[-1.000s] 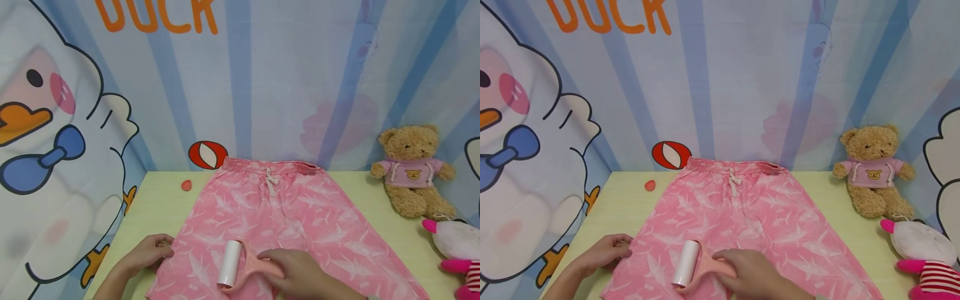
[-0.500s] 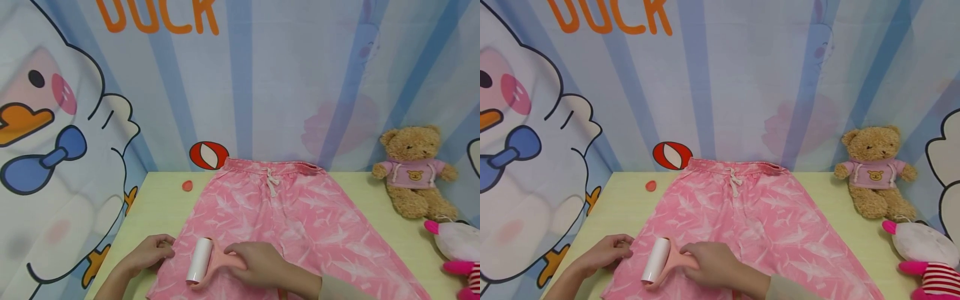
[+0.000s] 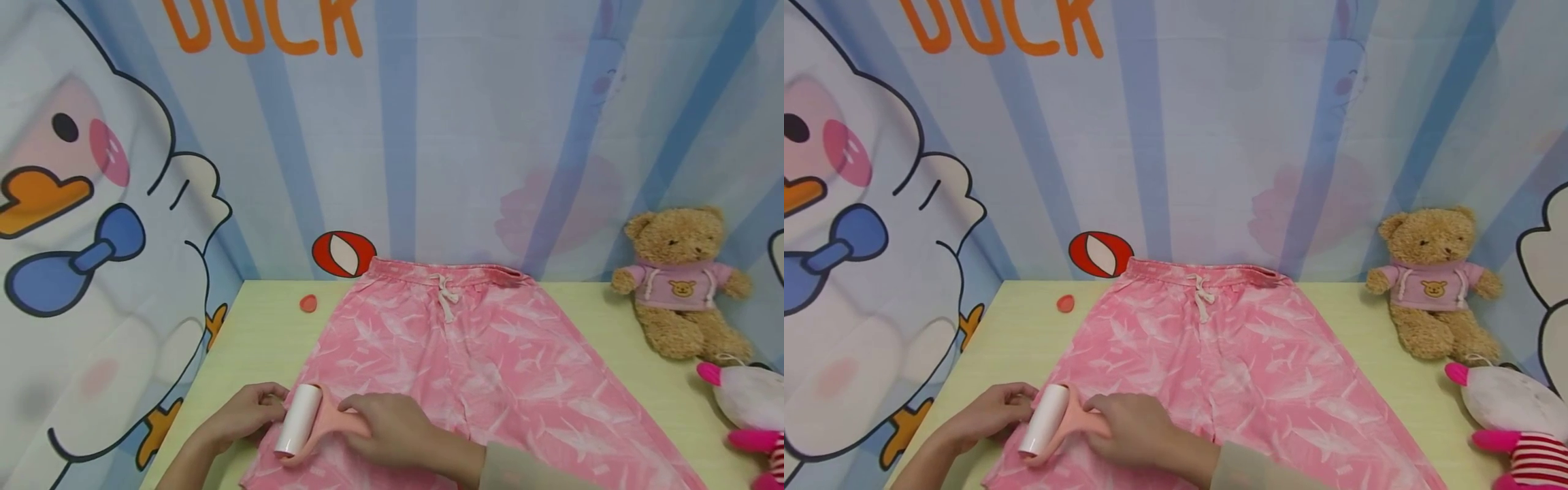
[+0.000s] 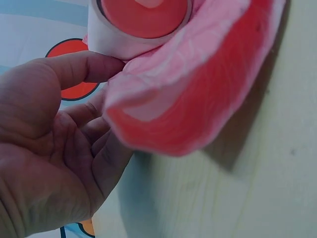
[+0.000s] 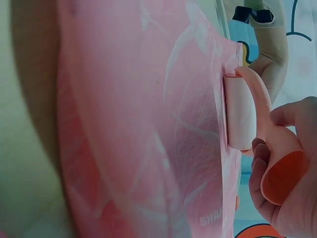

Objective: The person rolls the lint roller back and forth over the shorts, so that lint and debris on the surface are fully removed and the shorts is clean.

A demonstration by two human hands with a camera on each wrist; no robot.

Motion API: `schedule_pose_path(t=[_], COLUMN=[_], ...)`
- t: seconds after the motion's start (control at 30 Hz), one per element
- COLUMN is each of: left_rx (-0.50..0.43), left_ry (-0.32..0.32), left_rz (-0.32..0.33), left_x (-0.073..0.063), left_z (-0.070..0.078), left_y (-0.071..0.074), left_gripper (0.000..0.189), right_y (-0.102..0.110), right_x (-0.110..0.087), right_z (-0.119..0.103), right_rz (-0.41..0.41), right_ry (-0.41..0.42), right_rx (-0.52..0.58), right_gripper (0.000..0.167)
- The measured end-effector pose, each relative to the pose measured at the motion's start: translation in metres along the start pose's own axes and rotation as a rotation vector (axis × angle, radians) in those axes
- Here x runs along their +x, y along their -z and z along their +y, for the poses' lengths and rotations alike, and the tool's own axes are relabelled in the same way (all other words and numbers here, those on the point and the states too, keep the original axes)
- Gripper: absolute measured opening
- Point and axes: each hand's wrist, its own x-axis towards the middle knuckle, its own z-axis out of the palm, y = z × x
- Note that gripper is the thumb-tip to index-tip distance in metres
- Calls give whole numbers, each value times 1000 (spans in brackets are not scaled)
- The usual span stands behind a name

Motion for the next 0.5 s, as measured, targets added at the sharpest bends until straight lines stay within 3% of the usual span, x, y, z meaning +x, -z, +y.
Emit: schedule_pose_path(t=[0.5], left_rx=[-11], left_ry=[-7], left_rz=[-6], left_x=[1], left_z=[-2], left_y=[0], left_gripper=[30], right_y=[10], right_x=[6], right_z=[18], right_rz=[-22], right_ry=[-36], right_rx=[122], right_gripper=[26])
